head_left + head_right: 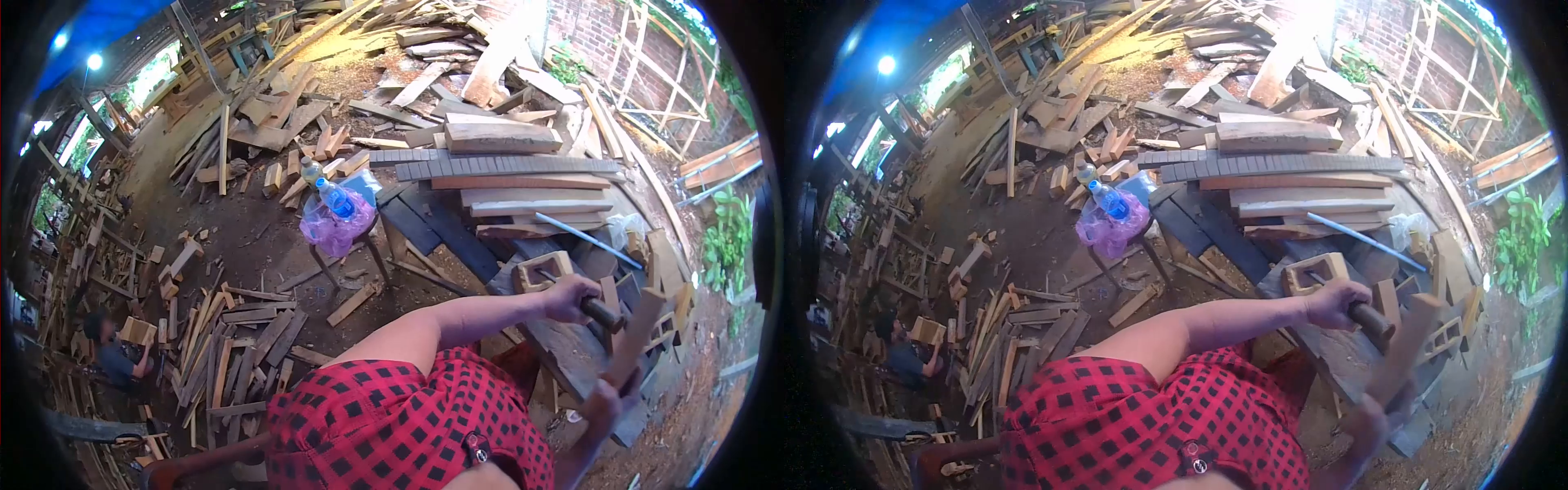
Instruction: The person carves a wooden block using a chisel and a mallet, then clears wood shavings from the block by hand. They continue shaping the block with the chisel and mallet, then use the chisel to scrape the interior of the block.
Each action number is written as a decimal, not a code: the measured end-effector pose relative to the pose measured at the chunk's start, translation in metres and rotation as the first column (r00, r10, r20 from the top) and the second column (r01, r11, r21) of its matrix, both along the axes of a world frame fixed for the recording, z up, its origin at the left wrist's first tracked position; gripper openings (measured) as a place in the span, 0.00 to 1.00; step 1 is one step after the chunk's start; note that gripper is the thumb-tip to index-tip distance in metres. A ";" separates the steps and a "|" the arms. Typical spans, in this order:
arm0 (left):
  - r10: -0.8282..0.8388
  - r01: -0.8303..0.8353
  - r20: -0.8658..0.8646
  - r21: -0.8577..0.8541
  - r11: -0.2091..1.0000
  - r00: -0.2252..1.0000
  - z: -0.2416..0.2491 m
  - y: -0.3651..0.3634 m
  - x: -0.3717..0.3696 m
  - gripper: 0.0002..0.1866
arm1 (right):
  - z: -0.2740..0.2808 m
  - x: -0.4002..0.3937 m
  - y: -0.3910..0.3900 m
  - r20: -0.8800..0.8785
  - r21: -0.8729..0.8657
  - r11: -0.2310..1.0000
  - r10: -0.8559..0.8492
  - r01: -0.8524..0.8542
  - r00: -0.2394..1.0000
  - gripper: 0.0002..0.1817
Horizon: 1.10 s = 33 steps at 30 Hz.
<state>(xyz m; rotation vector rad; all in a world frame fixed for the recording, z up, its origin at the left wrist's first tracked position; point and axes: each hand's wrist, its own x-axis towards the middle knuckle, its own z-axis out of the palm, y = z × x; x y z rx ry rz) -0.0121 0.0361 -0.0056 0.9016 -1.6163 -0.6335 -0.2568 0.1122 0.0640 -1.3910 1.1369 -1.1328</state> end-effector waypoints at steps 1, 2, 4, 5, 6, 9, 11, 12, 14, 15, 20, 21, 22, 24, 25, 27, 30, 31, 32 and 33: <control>-0.009 0.008 0.010 0.033 0.999 1.000 -0.003 -0.003 -0.001 0.13 | 0.012 -0.007 0.002 0.016 -0.093 0.990 -0.103 0.104 0.995 0.42; -0.003 0.003 0.009 0.035 0.999 1.000 -0.004 -0.003 0.000 0.13 | 0.023 -0.014 0.005 0.032 -0.184 0.960 -0.207 0.209 0.978 0.41; -0.060 0.065 -0.087 0.059 0.996 0.994 0.001 -0.002 0.000 0.12 | 0.019 -0.057 -0.013 0.103 -0.304 0.924 -0.211 0.233 0.972 0.38; -0.010 0.011 -0.059 0.022 1.000 0.998 0.003 0.000 0.000 0.12 | 0.029 -0.058 -0.013 0.240 -0.439 0.869 -0.133 0.229 0.962 0.37; 0.004 -0.002 -0.063 0.023 1.000 0.998 0.001 -0.001 0.001 0.12 | 0.021 -0.047 -0.012 0.264 -0.494 0.837 -0.115 0.236 0.958 0.36; 0.028 -0.028 -0.021 0.006 1.000 0.999 -0.001 -0.006 -0.002 0.12 | -0.006 -0.002 -0.009 0.225 -0.488 0.860 -0.044 0.151 0.973 0.34; 0.052 -0.054 0.046 0.061 0.997 0.998 0.004 -0.001 0.001 0.12 | -0.027 0.014 -0.010 0.008 -0.294 0.956 -0.011 0.012 1.000 0.33; 0.045 -0.048 0.052 0.062 0.997 0.998 -0.001 -0.003 0.000 0.12 | -0.030 0.016 -0.008 -0.124 -0.226 0.974 0.001 -0.029 0.992 0.33; 0.013 -0.012 -0.041 0.013 1.000 0.999 -0.011 -0.012 0.005 0.12 | -0.027 0.000 -0.015 0.046 0.096 0.993 0.069 -0.074 0.997 0.34; 0.010 -0.009 -0.042 0.023 1.000 0.999 -0.011 -0.009 0.004 0.12 | -0.007 0.006 -0.005 0.077 -0.033 0.999 -0.030 0.033 0.997 0.34; 0.051 -0.051 -0.019 0.020 0.999 0.999 0.003 -0.004 0.008 0.13 | 0.040 -0.042 -0.007 0.530 -0.325 0.936 0.061 0.136 0.846 0.36; 0.036 -0.036 -0.025 0.018 0.999 0.999 0.003 -0.005 0.007 0.13 | 0.041 -0.027 -0.003 0.574 -0.320 0.913 -0.025 0.252 0.818 0.36; 0.047 -0.047 -0.008 0.018 0.999 0.999 0.001 -0.006 0.007 0.13 | 0.032 -0.014 -0.002 0.617 -0.312 0.877 -0.105 0.365 0.780 0.36; 0.045 -0.045 0.005 0.013 0.999 0.999 0.001 -0.008 0.006 0.13 | -0.018 0.004 -0.009 0.292 -0.370 0.910 -0.077 0.187 0.953 0.35; 0.056 -0.056 0.019 0.011 0.998 0.998 0.002 -0.007 0.006 0.13 | -0.038 0.017 -0.008 0.101 -0.276 0.958 -0.057 0.083 0.993 0.35; 0.040 -0.042 0.035 0.054 0.998 0.999 -0.001 -0.006 0.011 0.14 | -0.041 0.029 0.000 -0.059 0.080 0.996 -0.042 0.046 0.997 0.34; 0.001 -0.002 0.016 0.063 0.998 1.000 0.000 -0.005 0.015 0.13 | -0.032 0.001 -0.013 0.163 0.031 1.000 -0.005 0.000 0.987 0.32; 0.002 -0.003 0.025 0.046 0.999 1.000 -0.001 -0.003 0.013 0.13 | -0.018 -0.007 -0.015 0.151 -0.130 0.989 -0.054 0.074 0.987 0.32; -0.017 0.016 0.019 0.049 0.999 1.000 -0.001 -0.002 0.013 0.13 | 0.005 -0.009 -0.013 0.283 -0.154 0.979 -0.089 0.137 0.955 0.31; 0.013 -0.014 0.036 0.019 1.000 0.999 -0.001 -0.002 0.013 0.14 | 0.026 -0.014 -0.009 0.407 -0.170 0.963 -0.125 0.209 0.905 0.31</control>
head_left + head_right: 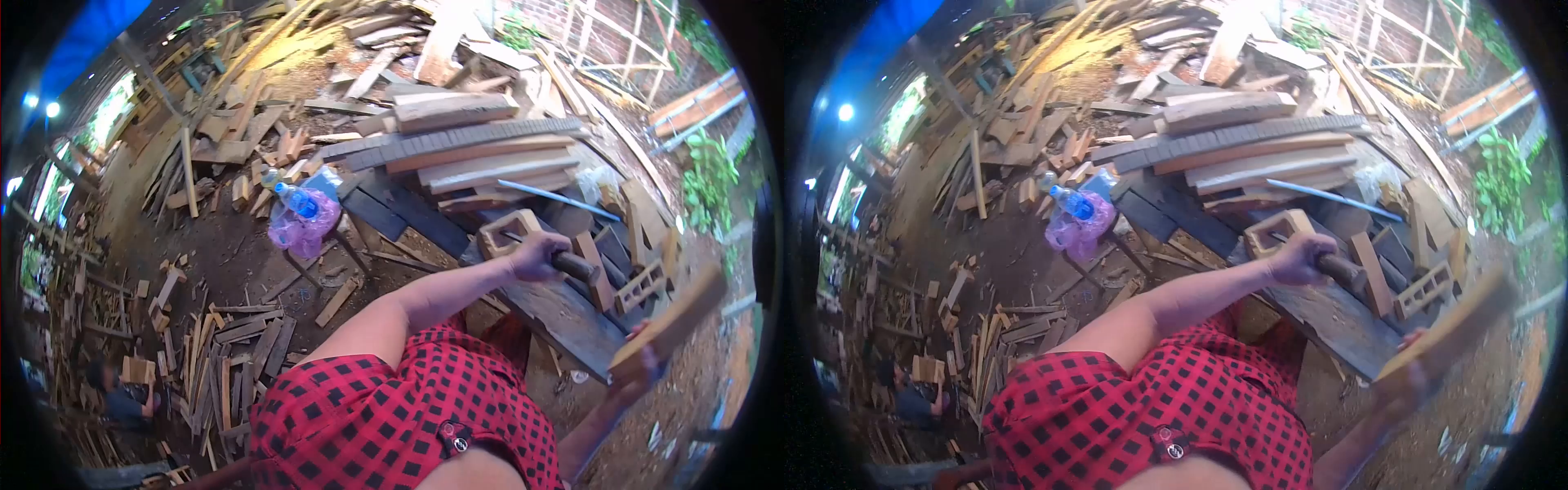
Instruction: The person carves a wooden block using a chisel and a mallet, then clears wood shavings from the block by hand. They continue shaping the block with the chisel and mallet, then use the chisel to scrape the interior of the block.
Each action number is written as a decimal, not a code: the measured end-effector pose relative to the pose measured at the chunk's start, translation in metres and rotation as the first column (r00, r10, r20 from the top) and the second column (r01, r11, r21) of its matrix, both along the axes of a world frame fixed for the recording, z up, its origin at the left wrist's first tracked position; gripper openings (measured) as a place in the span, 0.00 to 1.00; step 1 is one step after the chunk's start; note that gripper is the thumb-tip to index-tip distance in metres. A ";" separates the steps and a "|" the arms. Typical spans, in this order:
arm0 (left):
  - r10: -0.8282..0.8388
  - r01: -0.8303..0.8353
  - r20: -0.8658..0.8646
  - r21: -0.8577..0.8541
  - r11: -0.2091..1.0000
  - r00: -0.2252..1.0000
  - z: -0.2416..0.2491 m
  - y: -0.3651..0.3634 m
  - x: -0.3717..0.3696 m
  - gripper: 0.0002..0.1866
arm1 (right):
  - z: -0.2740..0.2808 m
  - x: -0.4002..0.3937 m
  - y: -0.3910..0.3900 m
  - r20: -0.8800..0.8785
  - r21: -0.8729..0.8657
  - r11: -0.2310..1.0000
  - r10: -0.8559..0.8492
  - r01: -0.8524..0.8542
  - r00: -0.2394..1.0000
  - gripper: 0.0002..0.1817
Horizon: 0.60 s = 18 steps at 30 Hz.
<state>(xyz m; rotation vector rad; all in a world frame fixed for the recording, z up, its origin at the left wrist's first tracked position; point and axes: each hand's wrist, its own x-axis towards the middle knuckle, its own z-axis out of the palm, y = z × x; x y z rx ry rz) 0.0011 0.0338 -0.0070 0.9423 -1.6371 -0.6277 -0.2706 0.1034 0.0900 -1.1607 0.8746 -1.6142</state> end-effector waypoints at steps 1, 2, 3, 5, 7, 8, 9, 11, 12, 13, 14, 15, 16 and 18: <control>0.024 -0.023 0.010 -0.028 0.999 1.000 -0.001 0.000 -0.002 0.14 | 0.008 -0.019 -0.002 0.134 -0.041 0.999 0.035 -0.030 0.990 0.30; 0.003 -0.003 -0.024 0.001 1.000 1.000 -0.002 0.000 -0.004 0.14 | 0.019 -0.012 0.001 0.267 -0.080 0.994 -0.055 0.079 0.962 0.31; -0.018 0.020 -0.059 0.029 0.999 0.998 -0.002 -0.001 -0.004 0.14 | 0.031 0.004 0.005 0.396 -0.113 0.975 -0.134 0.193 0.908 0.32; -0.032 0.035 -0.058 0.053 0.998 0.998 0.005 0.003 -0.005 0.15 | 0.007 0.025 0.012 0.211 -0.138 0.974 -0.147 0.178 0.966 0.35; 0.031 -0.033 0.070 0.023 0.999 0.997 0.002 0.003 -0.006 0.16 | -0.060 0.036 0.007 -0.219 -0.099 0.994 -0.055 0.034 0.974 0.38; 0.073 -0.073 0.117 -0.003 0.997 0.990 0.001 0.002 -0.004 0.16 | -0.065 0.051 0.012 -0.334 -0.031 1.000 -0.008 -0.002 0.943 0.41; 0.120 -0.117 0.164 -0.032 0.993 0.979 0.000 0.003 -0.002 0.17 | -0.066 0.060 0.016 -0.438 0.042 0.999 0.049 -0.033 0.898 0.44; 0.109 -0.112 0.204 0.002 0.994 0.973 -0.001 0.004 0.001 0.17 | -0.050 0.041 0.012 -0.428 0.081 0.996 0.076 -0.046 0.900 0.44; 0.104 -0.108 0.200 0.013 0.994 0.974 -0.002 0.006 0.000 0.17 | -0.041 0.031 0.013 -0.407 0.134 0.989 0.113 -0.063 0.906 0.45; 0.101 -0.105 0.164 0.015 0.994 0.981 -0.001 0.004 0.000 0.17 | -0.029 0.021 0.016 -0.411 0.139 0.988 0.113 -0.060 0.905 0.45; 0.102 -0.104 0.126 0.009 0.995 0.987 0.001 0.002 0.001 0.17 | -0.015 0.011 0.018 -0.346 0.090 0.996 0.025 0.007 0.938 0.43; 0.102 -0.103 0.119 0.006 0.995 0.988 0.001 0.001 0.001 0.17 | -0.001 0.005 0.019 -0.276 0.044 0.996 -0.062 0.077 0.959 0.42; 0.108 -0.107 0.156 -0.014 0.994 0.982 -0.001 0.001 0.002 0.17 | 0.012 0.006 0.021 -0.138 -0.026 0.993 -0.120 0.117 0.983 0.42; 0.112 -0.109 0.183 -0.029 0.994 0.977 -0.003 0.002 0.001 0.16 | 0.018 0.015 0.019 0.157 -0.152 0.966 -0.185 0.209 0.970 0.39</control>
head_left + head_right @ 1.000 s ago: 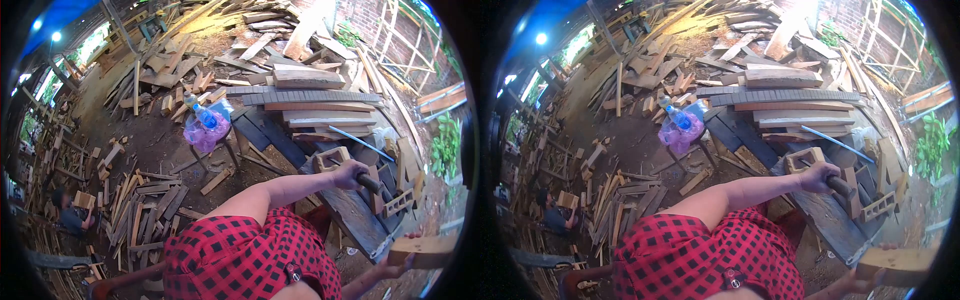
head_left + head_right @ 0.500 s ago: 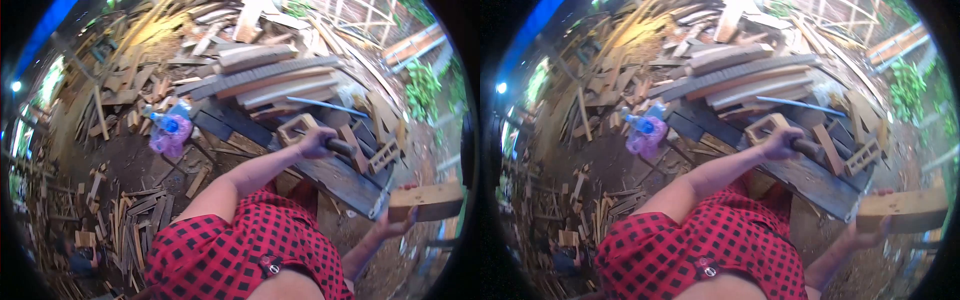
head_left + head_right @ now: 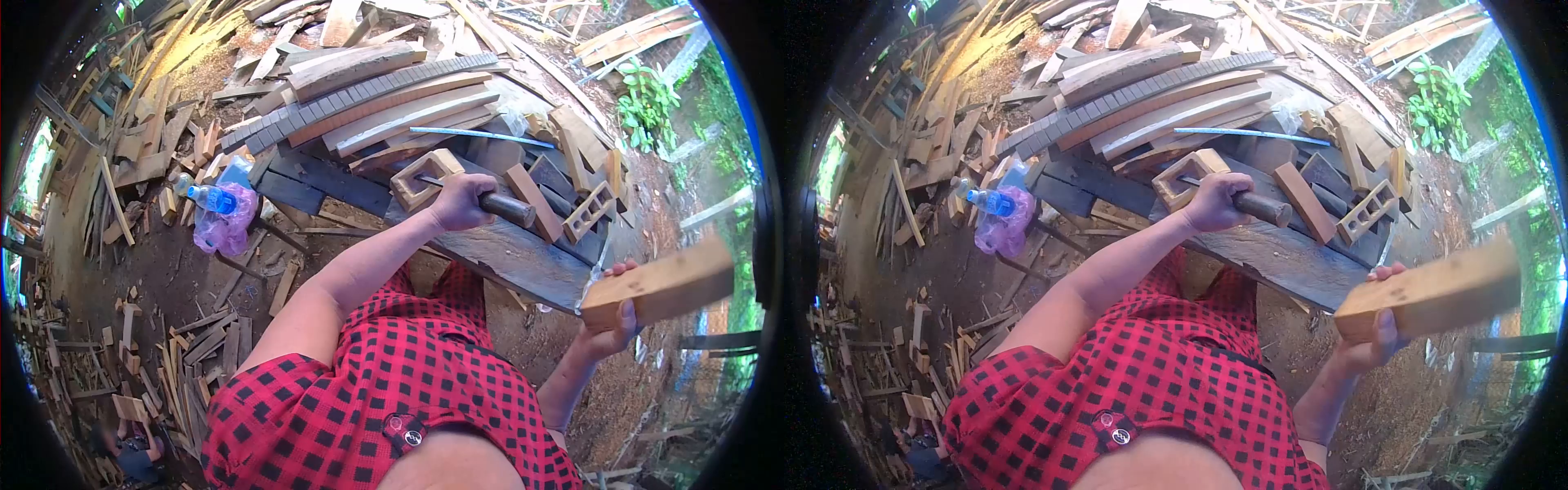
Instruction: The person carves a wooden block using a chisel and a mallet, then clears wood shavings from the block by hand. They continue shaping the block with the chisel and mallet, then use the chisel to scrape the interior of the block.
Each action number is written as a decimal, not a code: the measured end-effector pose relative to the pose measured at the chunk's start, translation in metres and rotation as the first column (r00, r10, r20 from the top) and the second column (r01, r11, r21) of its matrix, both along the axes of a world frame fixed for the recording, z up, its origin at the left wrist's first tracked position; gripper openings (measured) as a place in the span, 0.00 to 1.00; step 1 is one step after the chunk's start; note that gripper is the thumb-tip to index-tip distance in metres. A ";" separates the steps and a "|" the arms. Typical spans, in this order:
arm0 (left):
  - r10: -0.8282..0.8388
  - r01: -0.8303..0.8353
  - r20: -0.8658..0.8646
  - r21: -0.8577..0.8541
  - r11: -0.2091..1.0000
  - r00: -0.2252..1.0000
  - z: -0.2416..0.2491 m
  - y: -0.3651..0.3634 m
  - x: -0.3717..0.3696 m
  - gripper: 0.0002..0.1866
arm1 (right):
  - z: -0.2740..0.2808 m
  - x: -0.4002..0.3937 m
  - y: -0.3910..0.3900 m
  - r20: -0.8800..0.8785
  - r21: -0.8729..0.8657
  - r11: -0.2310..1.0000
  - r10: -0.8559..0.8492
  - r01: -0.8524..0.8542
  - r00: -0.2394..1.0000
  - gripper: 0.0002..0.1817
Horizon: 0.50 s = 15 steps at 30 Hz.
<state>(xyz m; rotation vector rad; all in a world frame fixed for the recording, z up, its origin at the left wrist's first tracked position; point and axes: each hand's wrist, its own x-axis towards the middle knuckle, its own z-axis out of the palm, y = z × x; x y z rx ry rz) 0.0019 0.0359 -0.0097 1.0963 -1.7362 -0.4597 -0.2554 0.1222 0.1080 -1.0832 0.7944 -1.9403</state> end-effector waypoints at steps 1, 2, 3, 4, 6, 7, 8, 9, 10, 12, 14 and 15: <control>0.007 -0.007 -0.010 -0.006 1.000 1.000 0.000 0.000 0.000 0.16 | -0.014 0.007 -0.001 -0.006 0.001 1.000 -0.003 0.003 1.000 0.39; 0.014 -0.015 -0.020 -0.013 1.000 1.000 0.000 -0.001 -0.001 0.16 | -0.036 0.017 -0.002 -0.035 0.004 0.999 0.040 -0.040 0.999 0.40; 0.014 -0.014 -0.025 -0.015 1.000 1.000 0.001 -0.002 -0.002 0.16 | -0.052 0.028 -0.002 -0.063 0.006 0.996 0.085 -0.085 0.994 0.41; 0.016 -0.016 -0.036 0.001 1.000 0.999 0.001 -0.002 -0.002 0.16 | -0.059 0.048 0.001 -0.320 0.157 0.983 0.142 -0.095 0.937 0.41; 0.016 -0.015 -0.040 0.020 1.000 0.999 0.000 0.001 -0.001 0.16 | -0.076 0.054 0.004 -0.537 0.304 0.951 0.224 -0.061 0.813 0.42; 0.021 -0.020 -0.009 0.039 0.999 1.000 -0.001 0.000 0.003 0.16 | -0.086 0.038 -0.003 -0.457 0.374 0.912 0.339 -0.168 0.823 0.42; 0.030 -0.031 0.021 0.058 0.998 0.999 -0.001 -0.001 0.007 0.16 | -0.090 0.029 -0.010 -0.369 0.436 0.856 0.452 -0.278 0.812 0.41; 0.033 -0.034 0.017 0.070 0.997 0.999 -0.003 0.002 0.008 0.16 | -0.082 0.027 -0.010 -0.367 0.446 0.850 0.458 -0.279 0.809 0.41; 0.036 -0.036 -0.007 0.061 0.997 0.999 -0.003 0.001 0.009 0.16 | -0.068 0.024 -0.012 -0.381 0.418 0.883 0.383 -0.213 0.842 0.40; 0.021 -0.021 -0.017 0.008 1.000 1.000 0.000 -0.002 0.010 0.16 | -0.059 0.015 -0.020 -0.414 0.354 0.927 0.271 -0.121 0.869 0.36; 0.012 -0.011 0.008 -0.021 1.000 1.000 0.002 -0.003 0.015 0.17 | -0.059 0.007 -0.021 -0.320 0.405 0.907 0.259 -0.115 0.911 0.32; 0.003 -0.002 0.042 -0.040 0.999 0.999 0.002 -0.002 0.016 0.18 | -0.061 0.003 -0.019 -0.203 0.477 0.867 0.266 -0.143 0.942 0.29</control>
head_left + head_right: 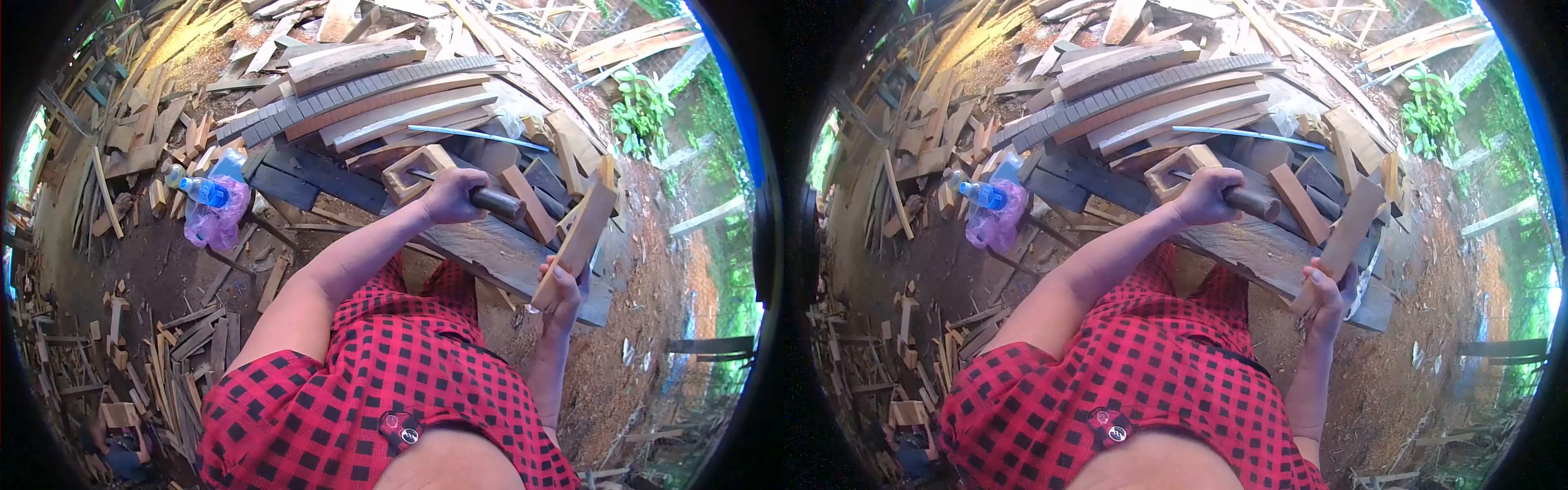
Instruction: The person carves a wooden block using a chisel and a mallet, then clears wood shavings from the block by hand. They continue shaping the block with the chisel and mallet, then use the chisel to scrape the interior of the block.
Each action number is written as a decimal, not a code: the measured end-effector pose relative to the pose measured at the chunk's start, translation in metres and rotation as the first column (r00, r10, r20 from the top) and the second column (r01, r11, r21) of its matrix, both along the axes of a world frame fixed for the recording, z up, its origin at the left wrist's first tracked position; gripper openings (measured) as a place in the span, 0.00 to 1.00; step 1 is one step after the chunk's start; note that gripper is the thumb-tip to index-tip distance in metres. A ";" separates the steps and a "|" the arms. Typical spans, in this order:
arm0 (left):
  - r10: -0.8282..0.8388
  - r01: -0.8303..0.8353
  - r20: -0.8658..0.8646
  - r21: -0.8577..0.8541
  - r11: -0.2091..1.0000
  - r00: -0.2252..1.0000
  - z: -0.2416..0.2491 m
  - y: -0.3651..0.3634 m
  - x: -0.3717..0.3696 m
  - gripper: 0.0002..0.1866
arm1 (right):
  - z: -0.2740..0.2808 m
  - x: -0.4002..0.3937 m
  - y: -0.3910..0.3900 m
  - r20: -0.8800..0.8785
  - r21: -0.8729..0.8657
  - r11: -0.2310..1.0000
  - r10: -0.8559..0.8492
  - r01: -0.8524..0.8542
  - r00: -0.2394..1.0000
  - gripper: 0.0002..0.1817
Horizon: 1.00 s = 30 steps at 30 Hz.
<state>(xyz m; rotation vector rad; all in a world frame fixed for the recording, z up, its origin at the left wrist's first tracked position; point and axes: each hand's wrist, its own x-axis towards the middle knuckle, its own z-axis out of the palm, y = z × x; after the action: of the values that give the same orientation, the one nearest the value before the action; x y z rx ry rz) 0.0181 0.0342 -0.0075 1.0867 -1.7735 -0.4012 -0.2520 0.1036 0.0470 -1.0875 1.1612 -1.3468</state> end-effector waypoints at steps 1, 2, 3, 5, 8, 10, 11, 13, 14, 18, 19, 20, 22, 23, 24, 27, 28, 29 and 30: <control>0.006 -0.006 -0.004 -0.001 1.000 1.000 0.000 0.002 0.000 0.18 | -0.005 -0.004 0.002 0.042 0.021 1.000 -0.009 0.008 0.999 0.27; -0.021 0.021 0.002 -0.066 0.998 1.000 0.007 0.007 -0.002 0.18 | -0.009 -0.008 0.003 0.040 0.021 1.000 -0.003 0.003 0.999 0.27; -0.050 0.051 0.011 -0.127 0.991 0.999 0.010 0.012 -0.002 0.18 | -0.012 -0.013 0.005 0.005 0.010 1.000 -0.022 0.022 1.000 0.26; -0.072 0.077 0.039 -0.145 0.986 0.997 0.008 0.010 -0.006 0.17 | -0.006 -0.014 0.010 -0.043 0.041 0.997 -0.061 0.062 0.997 0.28; -0.100 0.109 0.065 -0.172 0.979 0.993 0.006 0.007 -0.010 0.15 | 0.002 -0.017 0.014 -0.071 -0.005 0.997 -0.079 0.079 0.994 0.28; -0.102 0.102 0.013 -0.157 0.982 0.995 0.002 0.006 -0.009 0.15 | -0.002 -0.022 0.013 -0.099 -0.048 0.996 -0.077 0.072 0.992 0.27; -0.102 0.102 0.010 -0.158 0.982 0.995 0.002 0.006 -0.008 0.15 | -0.006 -0.024 0.012 -0.122 -0.086 0.994 -0.072 0.062 0.990 0.26; -0.059 0.068 0.057 -0.159 0.985 0.997 0.001 0.008 -0.005 0.15 | -0.011 -0.024 0.011 -0.134 -0.085 0.995 -0.070 0.059 0.989 0.27; -0.058 0.066 0.056 -0.159 0.985 0.997 0.001 0.009 -0.003 0.15 | -0.012 -0.023 0.010 -0.144 -0.085 0.995 -0.067 0.055 0.987 0.27; -0.079 0.088 0.064 -0.147 0.985 0.995 -0.002 0.009 0.003 0.16 | -0.017 -0.021 0.012 -0.111 0.002 1.000 -0.020 0.020 0.994 0.37; -0.089 0.096 0.051 -0.139 0.986 0.995 -0.003 0.009 0.003 0.16 | -0.019 -0.022 0.011 -0.100 -0.008 1.000 -0.017 0.017 0.995 0.38; -0.090 0.096 0.050 -0.140 0.985 0.995 -0.004 0.009 0.003 0.16 | -0.018 -0.021 0.011 -0.090 -0.017 1.000 -0.016 0.015 0.996 0.38; -0.097 0.107 0.078 -0.143 0.984 0.992 -0.006 0.007 0.003 0.17 | -0.011 -0.017 0.015 -0.111 -0.020 1.000 -0.020 0.018 0.994 0.39; -0.099 0.109 0.076 -0.146 0.983 0.992 -0.005 0.006 0.003 0.17 | -0.007 -0.015 0.016 -0.129 -0.019 1.000 -0.022 0.019 0.991 0.39; -0.099 0.109 0.072 -0.146 0.983 0.992 -0.004 0.007 0.004 0.17 | -0.006 -0.016 0.016 -0.132 -0.021 1.000 -0.023 0.020 0.991 0.39; -0.093 0.102 0.066 -0.150 0.983 0.993 -0.005 0.008 0.003 0.17 | -0.008 -0.019 0.017 -0.161 -0.047 0.999 -0.027 0.020 0.987 0.40; -0.089 0.098 0.065 -0.154 0.983 0.994 -0.006 0.008 0.003 0.17 | -0.010 -0.021 0.016 -0.165 -0.052 0.999 -0.021 0.013 0.986 0.40; -0.089 0.098 0.066 -0.156 0.983 0.994 -0.006 0.008 0.003 0.17 | -0.012 -0.021 0.016 -0.167 -0.057 0.998 -0.016 0.006 0.986 0.40; -0.087 0.100 0.078 -0.168 0.981 0.993 -0.007 0.008 0.002 0.17 | -0.013 -0.021 0.015 -0.166 -0.059 0.998 -0.016 0.007 0.986 0.40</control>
<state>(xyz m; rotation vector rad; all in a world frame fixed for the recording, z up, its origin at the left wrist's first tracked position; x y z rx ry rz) 0.0205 0.0422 -0.0148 0.9081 -1.8891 -0.2639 -0.2728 0.1190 0.0343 -1.2571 1.2577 -1.3255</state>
